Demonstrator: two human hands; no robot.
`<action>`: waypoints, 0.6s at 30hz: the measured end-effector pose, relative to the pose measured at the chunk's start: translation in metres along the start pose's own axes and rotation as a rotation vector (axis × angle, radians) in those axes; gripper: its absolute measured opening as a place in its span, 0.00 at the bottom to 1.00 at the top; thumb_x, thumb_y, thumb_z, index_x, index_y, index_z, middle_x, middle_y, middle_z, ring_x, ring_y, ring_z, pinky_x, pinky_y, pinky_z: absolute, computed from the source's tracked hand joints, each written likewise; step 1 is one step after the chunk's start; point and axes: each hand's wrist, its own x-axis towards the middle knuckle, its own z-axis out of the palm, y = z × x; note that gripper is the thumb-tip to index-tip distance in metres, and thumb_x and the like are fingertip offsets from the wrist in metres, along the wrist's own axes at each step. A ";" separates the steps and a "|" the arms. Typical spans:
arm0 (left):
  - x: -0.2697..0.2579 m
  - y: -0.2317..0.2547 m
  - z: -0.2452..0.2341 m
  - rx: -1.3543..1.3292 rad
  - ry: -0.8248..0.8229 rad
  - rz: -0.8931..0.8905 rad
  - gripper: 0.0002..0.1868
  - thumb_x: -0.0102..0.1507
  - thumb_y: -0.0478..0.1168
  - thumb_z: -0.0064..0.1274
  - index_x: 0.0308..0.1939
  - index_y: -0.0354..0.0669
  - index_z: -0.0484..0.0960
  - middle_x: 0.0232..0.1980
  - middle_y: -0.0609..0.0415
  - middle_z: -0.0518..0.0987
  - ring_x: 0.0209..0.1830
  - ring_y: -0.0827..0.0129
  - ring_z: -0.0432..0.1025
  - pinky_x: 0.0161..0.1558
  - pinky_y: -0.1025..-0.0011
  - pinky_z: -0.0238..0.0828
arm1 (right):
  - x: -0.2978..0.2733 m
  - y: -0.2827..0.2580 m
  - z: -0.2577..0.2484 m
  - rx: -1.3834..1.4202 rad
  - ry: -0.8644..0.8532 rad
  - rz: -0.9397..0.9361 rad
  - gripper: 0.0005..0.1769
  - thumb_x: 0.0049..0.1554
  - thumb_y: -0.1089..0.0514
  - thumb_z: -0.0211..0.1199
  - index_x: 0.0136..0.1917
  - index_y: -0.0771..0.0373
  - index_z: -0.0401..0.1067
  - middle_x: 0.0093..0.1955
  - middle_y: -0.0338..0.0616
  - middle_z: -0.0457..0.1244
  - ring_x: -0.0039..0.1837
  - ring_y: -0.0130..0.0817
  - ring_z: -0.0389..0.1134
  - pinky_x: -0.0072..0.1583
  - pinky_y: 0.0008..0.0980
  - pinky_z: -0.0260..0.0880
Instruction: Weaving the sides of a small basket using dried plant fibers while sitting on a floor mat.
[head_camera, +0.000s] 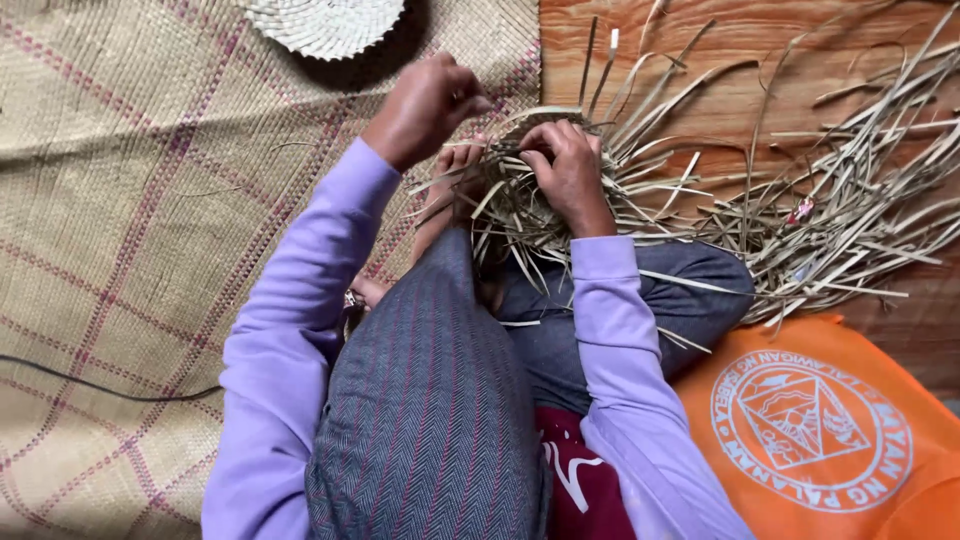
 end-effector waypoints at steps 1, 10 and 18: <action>-0.001 0.004 0.009 -0.001 -0.006 0.003 0.08 0.66 0.40 0.65 0.34 0.40 0.88 0.34 0.49 0.79 0.26 0.69 0.72 0.30 0.74 0.79 | 0.001 0.002 -0.001 0.000 0.003 0.006 0.04 0.57 0.59 0.70 0.46 0.56 0.75 0.43 0.35 0.64 0.49 0.36 0.64 0.62 0.41 0.55; -0.050 -0.028 0.077 -0.189 -0.112 -0.319 0.06 0.63 0.44 0.62 0.42 0.49 0.87 0.36 0.44 0.84 0.42 0.41 0.80 0.43 0.49 0.77 | 0.001 0.021 0.004 0.303 -0.057 0.092 0.11 0.54 0.64 0.73 0.48 0.50 0.79 0.43 0.41 0.67 0.53 0.43 0.72 0.62 0.37 0.70; -0.059 -0.012 0.075 -0.268 -0.030 -0.394 0.06 0.60 0.45 0.65 0.41 0.57 0.90 0.37 0.51 0.87 0.43 0.48 0.81 0.47 0.55 0.79 | 0.000 0.015 -0.001 0.359 -0.057 0.075 0.09 0.52 0.66 0.74 0.46 0.56 0.81 0.41 0.47 0.69 0.50 0.46 0.74 0.57 0.41 0.73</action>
